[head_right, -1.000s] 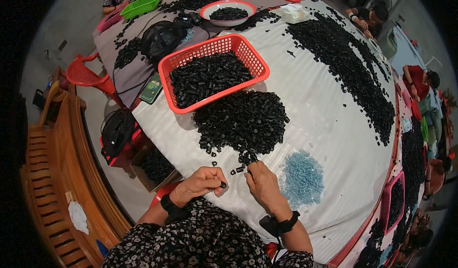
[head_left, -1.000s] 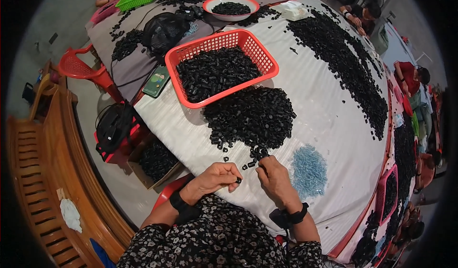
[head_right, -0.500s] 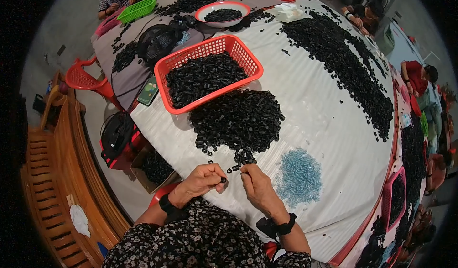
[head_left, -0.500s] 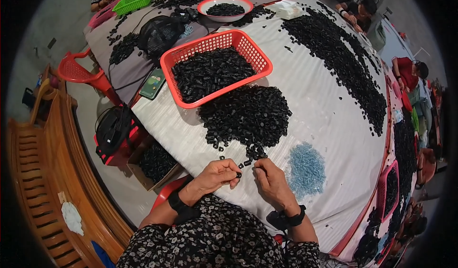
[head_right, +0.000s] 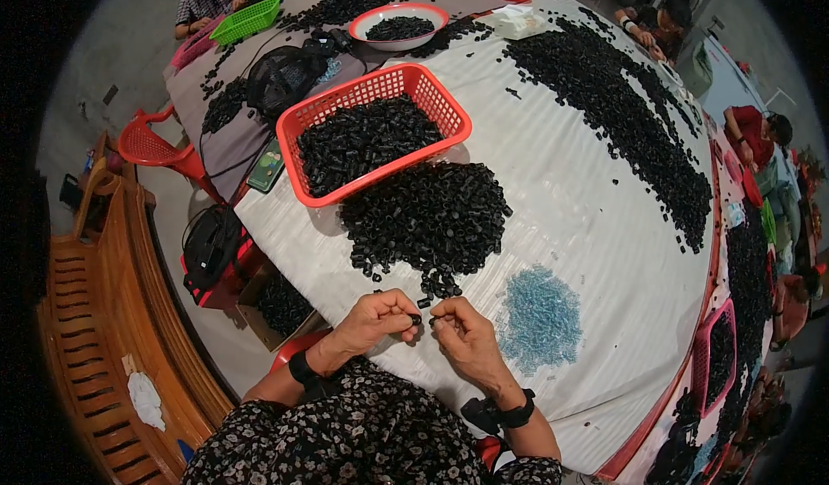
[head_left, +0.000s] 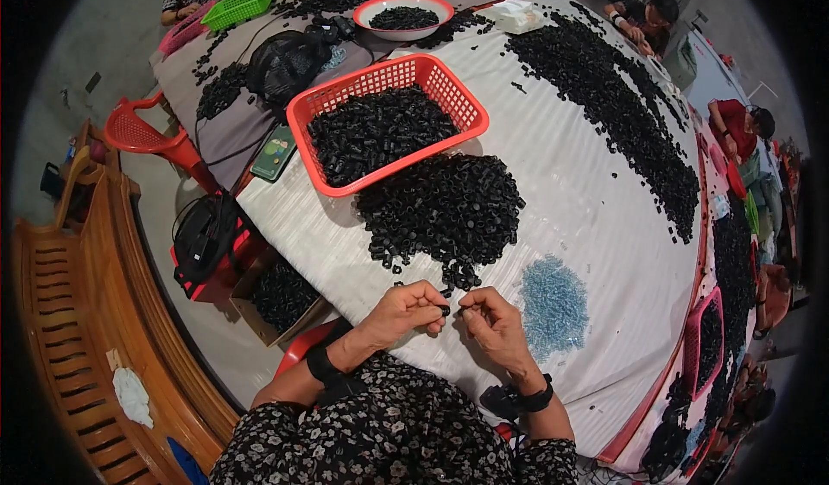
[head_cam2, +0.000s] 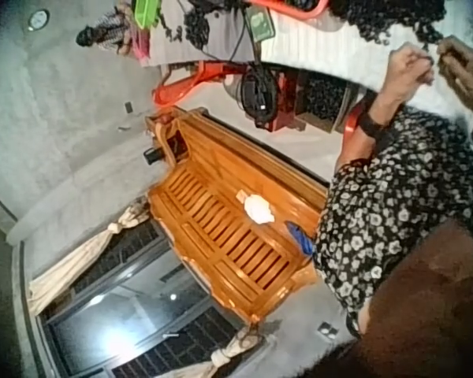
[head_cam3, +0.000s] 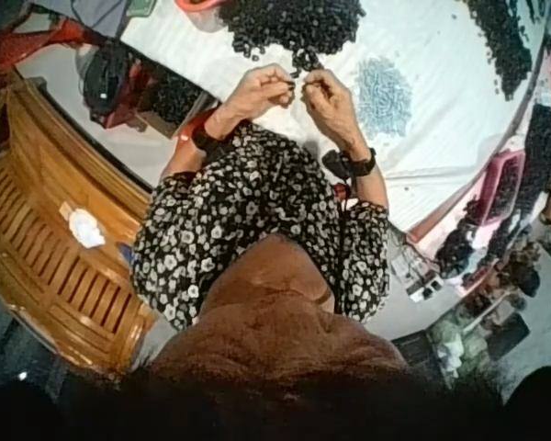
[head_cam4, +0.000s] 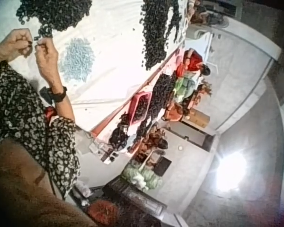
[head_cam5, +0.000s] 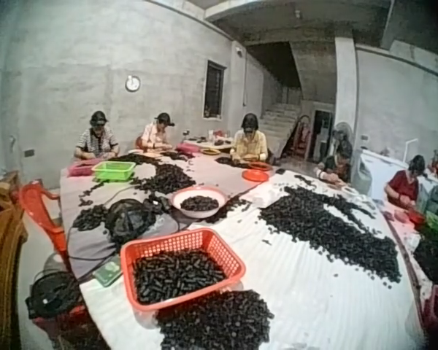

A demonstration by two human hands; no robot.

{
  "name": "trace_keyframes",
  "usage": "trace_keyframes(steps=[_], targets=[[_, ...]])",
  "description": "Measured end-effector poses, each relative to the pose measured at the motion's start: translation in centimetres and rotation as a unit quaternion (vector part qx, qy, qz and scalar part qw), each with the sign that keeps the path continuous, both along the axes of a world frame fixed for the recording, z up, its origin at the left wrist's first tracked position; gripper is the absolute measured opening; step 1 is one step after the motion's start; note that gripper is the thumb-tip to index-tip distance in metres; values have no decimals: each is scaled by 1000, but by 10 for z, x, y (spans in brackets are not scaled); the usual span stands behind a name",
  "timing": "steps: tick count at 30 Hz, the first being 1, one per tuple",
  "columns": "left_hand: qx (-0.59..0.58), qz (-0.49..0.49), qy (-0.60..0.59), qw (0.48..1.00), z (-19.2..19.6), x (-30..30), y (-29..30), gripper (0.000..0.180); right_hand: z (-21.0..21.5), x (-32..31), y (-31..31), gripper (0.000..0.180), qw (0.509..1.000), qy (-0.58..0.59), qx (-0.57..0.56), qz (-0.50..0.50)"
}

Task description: Sorting and inspecting small black shoe components at a large communal table.

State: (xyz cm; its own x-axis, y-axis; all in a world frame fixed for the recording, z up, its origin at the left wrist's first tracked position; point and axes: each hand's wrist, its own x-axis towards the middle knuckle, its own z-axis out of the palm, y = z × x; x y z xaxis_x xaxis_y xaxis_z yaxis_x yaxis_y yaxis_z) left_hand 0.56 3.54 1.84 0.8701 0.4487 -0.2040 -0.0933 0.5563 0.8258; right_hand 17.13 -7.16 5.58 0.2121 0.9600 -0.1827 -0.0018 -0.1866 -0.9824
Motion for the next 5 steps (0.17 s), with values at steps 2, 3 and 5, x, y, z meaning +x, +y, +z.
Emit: trace_keyframes(steps=[2, 3, 5], targets=[[2, -4, 8, 1000, 2, 1, -1, 13, 1, -1, 0, 11, 996, 89, -6, -4], [8, -8, 8, 1000, 2, 2, -1, 14, 1, -1, 0, 11, 996, 89, -6, -4], [14, -11, 9, 1000, 4, 2, -2, 14, 0, -1, 1, 10, 994, 110, -8, 3]])
